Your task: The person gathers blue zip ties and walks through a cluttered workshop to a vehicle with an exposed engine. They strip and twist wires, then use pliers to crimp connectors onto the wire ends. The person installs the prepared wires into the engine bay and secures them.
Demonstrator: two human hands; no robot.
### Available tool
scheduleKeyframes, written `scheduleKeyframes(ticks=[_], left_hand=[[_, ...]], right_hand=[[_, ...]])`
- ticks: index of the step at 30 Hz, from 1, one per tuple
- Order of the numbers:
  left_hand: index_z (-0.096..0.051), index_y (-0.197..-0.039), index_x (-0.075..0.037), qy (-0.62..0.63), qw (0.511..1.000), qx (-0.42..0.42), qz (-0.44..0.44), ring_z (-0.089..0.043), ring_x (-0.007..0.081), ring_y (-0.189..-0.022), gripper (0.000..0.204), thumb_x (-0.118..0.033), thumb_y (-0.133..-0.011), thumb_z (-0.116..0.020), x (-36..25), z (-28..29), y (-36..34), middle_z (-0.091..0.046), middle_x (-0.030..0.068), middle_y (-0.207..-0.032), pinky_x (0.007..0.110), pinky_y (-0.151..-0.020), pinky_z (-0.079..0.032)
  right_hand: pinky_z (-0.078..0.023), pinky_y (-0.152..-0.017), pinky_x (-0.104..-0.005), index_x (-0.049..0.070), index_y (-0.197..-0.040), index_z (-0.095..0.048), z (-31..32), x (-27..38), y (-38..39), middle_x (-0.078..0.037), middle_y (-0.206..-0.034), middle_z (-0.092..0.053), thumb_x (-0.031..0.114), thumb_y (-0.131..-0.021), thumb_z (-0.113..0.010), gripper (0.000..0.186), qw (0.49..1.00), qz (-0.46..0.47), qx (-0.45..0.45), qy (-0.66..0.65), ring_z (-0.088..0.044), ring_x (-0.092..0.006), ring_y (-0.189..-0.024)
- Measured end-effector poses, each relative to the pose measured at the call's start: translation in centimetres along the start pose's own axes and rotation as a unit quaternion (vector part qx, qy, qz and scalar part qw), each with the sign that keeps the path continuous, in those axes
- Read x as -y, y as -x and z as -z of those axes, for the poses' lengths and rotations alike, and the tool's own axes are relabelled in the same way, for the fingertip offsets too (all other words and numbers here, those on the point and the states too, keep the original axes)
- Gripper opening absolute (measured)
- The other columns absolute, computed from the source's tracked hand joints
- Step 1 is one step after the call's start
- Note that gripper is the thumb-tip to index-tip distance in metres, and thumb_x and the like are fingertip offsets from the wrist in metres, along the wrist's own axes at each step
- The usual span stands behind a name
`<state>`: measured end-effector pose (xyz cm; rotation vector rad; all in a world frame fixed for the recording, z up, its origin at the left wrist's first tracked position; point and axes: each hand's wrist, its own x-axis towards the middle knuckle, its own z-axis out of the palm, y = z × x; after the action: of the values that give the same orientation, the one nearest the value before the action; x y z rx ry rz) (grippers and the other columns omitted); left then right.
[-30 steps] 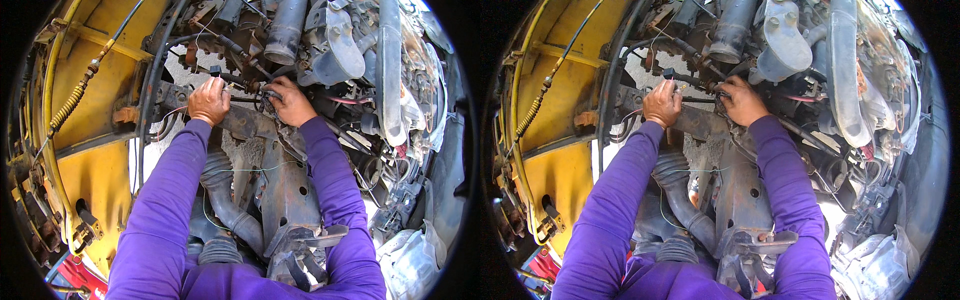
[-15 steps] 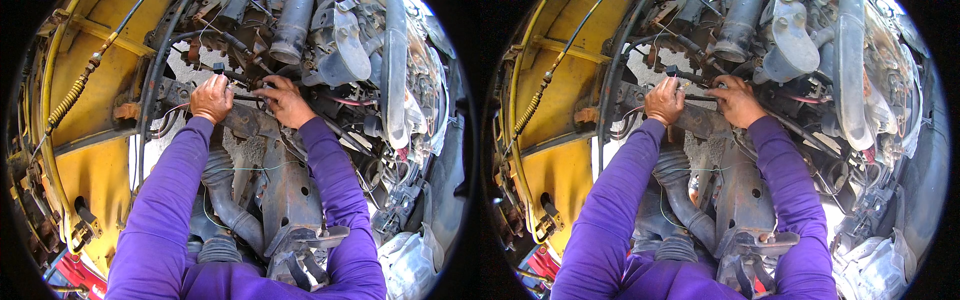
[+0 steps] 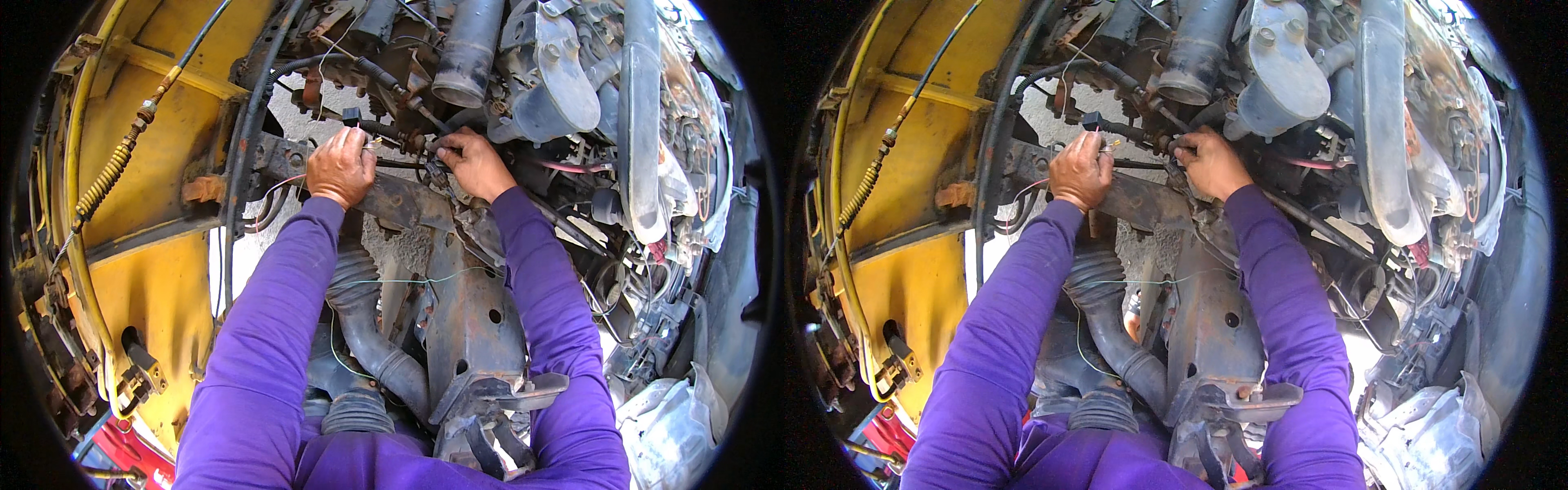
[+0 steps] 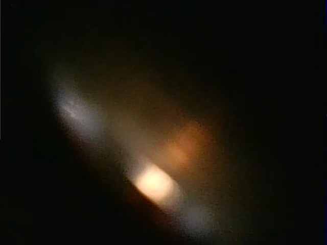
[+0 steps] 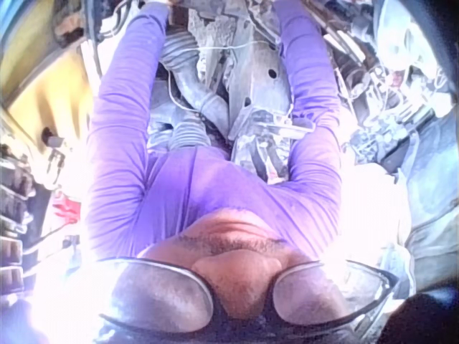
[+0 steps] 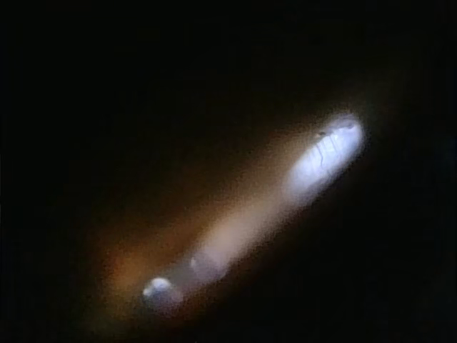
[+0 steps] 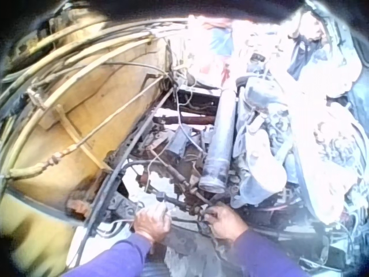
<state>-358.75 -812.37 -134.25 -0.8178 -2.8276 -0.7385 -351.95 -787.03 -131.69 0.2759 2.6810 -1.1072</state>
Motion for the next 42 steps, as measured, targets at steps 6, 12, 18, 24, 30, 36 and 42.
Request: scheduleKeyframes(ticks=[6,12,18,24,30,36,42], left_hand=[[-0.061,-0.101,-0.008,-0.006,1.000,0.007,0.002,-0.067,0.0345,-0.089,0.022,-0.023,-0.086,-0.065,-0.1,0.1,0.0,-0.065,0.0122,-0.096,0.046,-0.079,-0.055],[-0.061,-0.099,-0.008,-0.005,1.000,0.012,0.006,-0.067,0.0344,-0.087,0.020,-0.023,-0.086,-0.065,-0.1,0.1,0.0,-0.064,0.0117,-0.093,0.045,-0.077,-0.055],[-0.061,-0.099,-0.009,-0.005,1.000,0.007,0.003,-0.067,0.0344,-0.086,0.019,-0.023,-0.086,-0.064,0.1,0.0,0.1,-0.064,0.0116,-0.092,0.046,-0.076,-0.055],[-0.061,-0.099,-0.009,-0.009,1.000,0.000,-0.003,-0.067,0.0344,-0.087,0.019,-0.024,-0.087,-0.065,0.0,-0.1,0.0,-0.064,0.0116,-0.093,0.046,-0.076,-0.054],[-0.061,-0.099,-0.009,-0.009,1.000,0.008,0.004,-0.067,0.0343,-0.087,0.020,-0.025,-0.087,-0.065,0.0,-0.1,0.0,-0.064,0.0118,-0.093,0.046,-0.077,-0.054],[-0.060,-0.102,-0.007,-0.002,1.000,0.014,0.000,-0.067,0.0372,-0.089,0.023,-0.024,-0.087,-0.064,0.0,0.1,0.0,-0.064,0.0140,-0.095,0.048,-0.075,-0.053],[-0.061,-0.105,-0.007,0.005,1.000,0.001,-0.006,-0.067,0.0375,-0.091,0.025,-0.025,-0.087,-0.064,0.0,-0.2,0.0,-0.065,0.0152,-0.098,0.048,-0.077,-0.054]], right_hand=[[-0.050,-0.098,-0.0448,0.001,-0.116,-0.073,0.7,0.8,0.1,-0.021,-0.120,-0.063,0.020,-0.096,-0.069,0.027,1.000,-0.002,0.029,-0.011,-0.063,-0.0399,-0.114],[-0.050,-0.098,-0.0457,0.001,-0.114,-0.073,0.7,0.6,0.0,-0.020,-0.122,-0.062,0.019,-0.097,-0.069,0.026,1.000,0.006,0.021,0.012,-0.063,-0.0403,-0.113],[-0.050,-0.097,-0.0450,0.001,-0.113,-0.073,1.0,1.3,0.2,-0.019,-0.117,-0.064,0.016,-0.096,-0.069,0.023,1.000,-0.008,0.025,-0.002,-0.064,-0.0391,-0.113],[-0.051,-0.098,-0.0432,0.002,-0.111,-0.074,0.9,0.5,0.0,-0.019,-0.116,-0.068,0.012,-0.092,-0.070,0.022,0.999,0.018,0.032,-0.026,-0.065,-0.0385,-0.112],[-0.051,-0.097,-0.0425,0.001,-0.109,-0.073,0.8,0.6,-0.1,-0.020,-0.116,-0.068,0.012,-0.088,-0.073,0.024,0.999,0.010,0.026,-0.030,-0.065,-0.0384,-0.112],[-0.051,-0.094,-0.0427,0.001,-0.107,-0.072,0.7,0.4,-0.1,-0.019,-0.113,-0.069,0.013,-0.088,-0.074,0.023,0.998,0.009,0.042,-0.043,-0.066,-0.0381,-0.109],[-0.051,-0.089,-0.0403,-0.002,-0.099,-0.071,0.4,0.2,0.1,-0.017,-0.102,-0.067,0.007,-0.086,-0.075,0.017,0.999,0.031,-0.005,-0.020,-0.066,-0.0342,-0.099]])
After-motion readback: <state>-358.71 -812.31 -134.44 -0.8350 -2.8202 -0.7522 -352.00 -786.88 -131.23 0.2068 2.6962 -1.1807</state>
